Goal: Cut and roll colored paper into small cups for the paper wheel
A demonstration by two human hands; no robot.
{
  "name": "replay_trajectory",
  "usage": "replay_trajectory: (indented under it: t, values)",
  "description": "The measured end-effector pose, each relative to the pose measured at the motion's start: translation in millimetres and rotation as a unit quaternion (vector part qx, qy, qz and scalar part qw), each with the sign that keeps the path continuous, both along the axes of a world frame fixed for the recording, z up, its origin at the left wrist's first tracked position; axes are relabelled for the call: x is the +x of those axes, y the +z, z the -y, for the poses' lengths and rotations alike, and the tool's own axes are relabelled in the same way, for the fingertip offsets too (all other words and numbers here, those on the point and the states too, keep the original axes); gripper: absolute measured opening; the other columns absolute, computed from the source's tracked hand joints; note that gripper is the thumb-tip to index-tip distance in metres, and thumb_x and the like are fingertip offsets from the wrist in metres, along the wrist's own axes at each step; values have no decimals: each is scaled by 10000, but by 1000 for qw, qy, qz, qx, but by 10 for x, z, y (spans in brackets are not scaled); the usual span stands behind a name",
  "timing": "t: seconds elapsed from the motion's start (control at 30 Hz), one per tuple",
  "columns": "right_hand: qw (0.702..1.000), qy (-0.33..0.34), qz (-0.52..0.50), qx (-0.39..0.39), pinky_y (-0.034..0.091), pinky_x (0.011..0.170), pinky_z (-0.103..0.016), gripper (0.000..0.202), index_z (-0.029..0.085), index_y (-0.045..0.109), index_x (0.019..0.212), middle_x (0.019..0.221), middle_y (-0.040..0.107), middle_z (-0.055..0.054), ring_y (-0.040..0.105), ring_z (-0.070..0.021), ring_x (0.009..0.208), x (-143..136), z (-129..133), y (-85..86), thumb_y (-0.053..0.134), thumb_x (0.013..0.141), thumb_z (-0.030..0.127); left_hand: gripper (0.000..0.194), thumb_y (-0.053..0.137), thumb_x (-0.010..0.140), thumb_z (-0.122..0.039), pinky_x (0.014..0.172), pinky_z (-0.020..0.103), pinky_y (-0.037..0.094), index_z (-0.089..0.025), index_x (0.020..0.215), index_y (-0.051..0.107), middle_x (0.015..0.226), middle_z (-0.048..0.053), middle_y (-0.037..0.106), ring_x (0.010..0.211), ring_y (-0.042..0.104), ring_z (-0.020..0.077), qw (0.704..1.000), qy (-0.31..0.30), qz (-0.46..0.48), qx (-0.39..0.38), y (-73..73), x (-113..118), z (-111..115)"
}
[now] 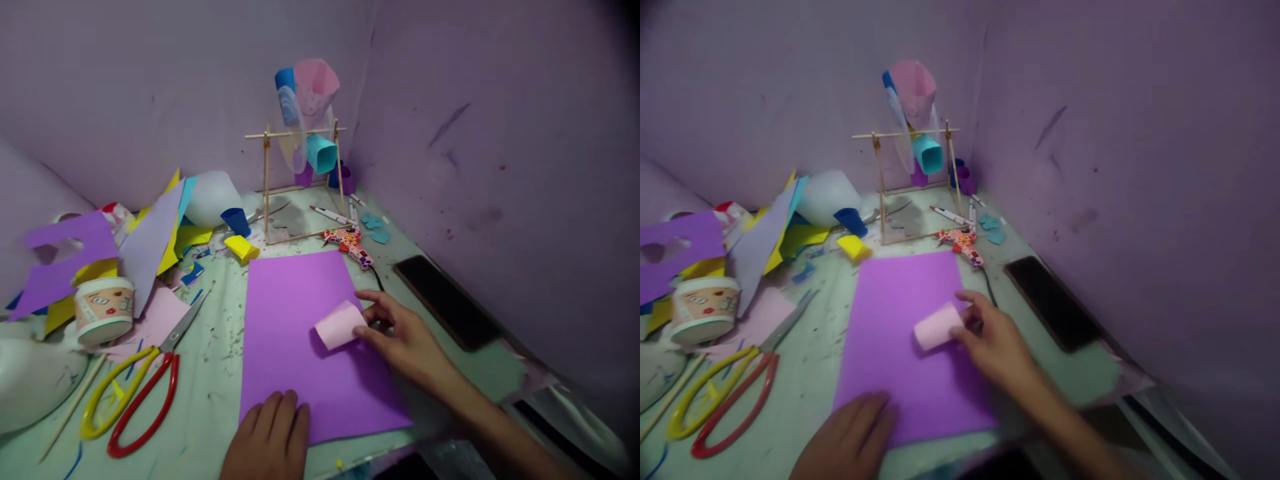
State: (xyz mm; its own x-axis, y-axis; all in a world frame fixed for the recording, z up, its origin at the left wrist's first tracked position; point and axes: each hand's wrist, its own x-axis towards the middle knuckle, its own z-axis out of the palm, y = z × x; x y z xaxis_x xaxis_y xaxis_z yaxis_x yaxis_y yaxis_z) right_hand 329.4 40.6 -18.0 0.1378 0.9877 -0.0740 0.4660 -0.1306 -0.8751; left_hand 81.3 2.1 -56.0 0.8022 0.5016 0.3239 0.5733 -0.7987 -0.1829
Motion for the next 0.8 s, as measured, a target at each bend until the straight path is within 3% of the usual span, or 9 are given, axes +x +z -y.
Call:
replay_trajectory:
  t: [0.1,0.23,0.33,0.47,0.53,0.63,0.73,0.8]
  values:
    - [990,-12,-138,41,473,635,-277,463,132,501,1131,720,624,-1,601,-144,656,-48,-347,130,615,691,223,291,393,817,-90,662,313,511,-156,1026,584,934,78,680,819,618,215,1000,-14,12,-6,-25,-40,-10]
    - [985,-60,-128,95,464,628,-240,401,110,532,1096,678,587,23,565,-104,613,-150,-1196,236,618,704,101,291,402,820,-109,687,321,506,-156,1043,582,954,75,679,839,614,214,999,-15,42,-18,-94,-76,-18]
    - [989,-65,-111,71,481,596,-260,363,69,527,1102,687,587,5,558,-106,580,-309,-1758,169,610,749,81,271,411,829,-120,681,317,493,-177,1019,597,920,62,684,817,609,202,997,-8,73,-2,-181,-73,-20]
    - [995,-28,-84,49,520,634,-295,206,123,564,1039,893,619,-32,606,-128,710,-642,-2131,-9,559,864,231,273,426,813,-91,676,311,482,-202,983,609,883,52,682,797,605,187,993,14,117,11,-253,-52,-8]
    - [996,-11,-70,49,526,672,-319,207,130,570,1039,949,621,-41,615,-144,770,-776,-2189,-49,554,869,247,285,426,800,-75,680,316,479,-198,982,608,883,57,682,796,606,189,992,18,128,5,-250,-53,-2]
    - [997,-3,-43,65,496,789,-367,293,88,588,1034,929,641,-66,611,-198,872,-812,-2093,24,660,753,127,281,418,811,-109,697,330,474,-175,1017,597,923,70,681,821,603,205,994,2,105,-18,-220,-74,-1]
    - [994,2,-24,110,423,918,-377,356,84,603,1032,1006,635,-86,565,-230,1005,-692,-1708,228,686,686,62,272,412,835,-155,720,342,460,-164,1042,590,954,76,675,849,590,215,996,-8,86,-25,-211,-73,6]
    - [988,20,-33,152,437,906,-374,294,128,590,1062,1063,617,-68,567,-201,1001,-611,-1363,360,638,773,140,253,416,841,-160,712,342,449,-169,1019,595,935,74,672,831,579,214,995,9,98,-25,-216,-37,25]
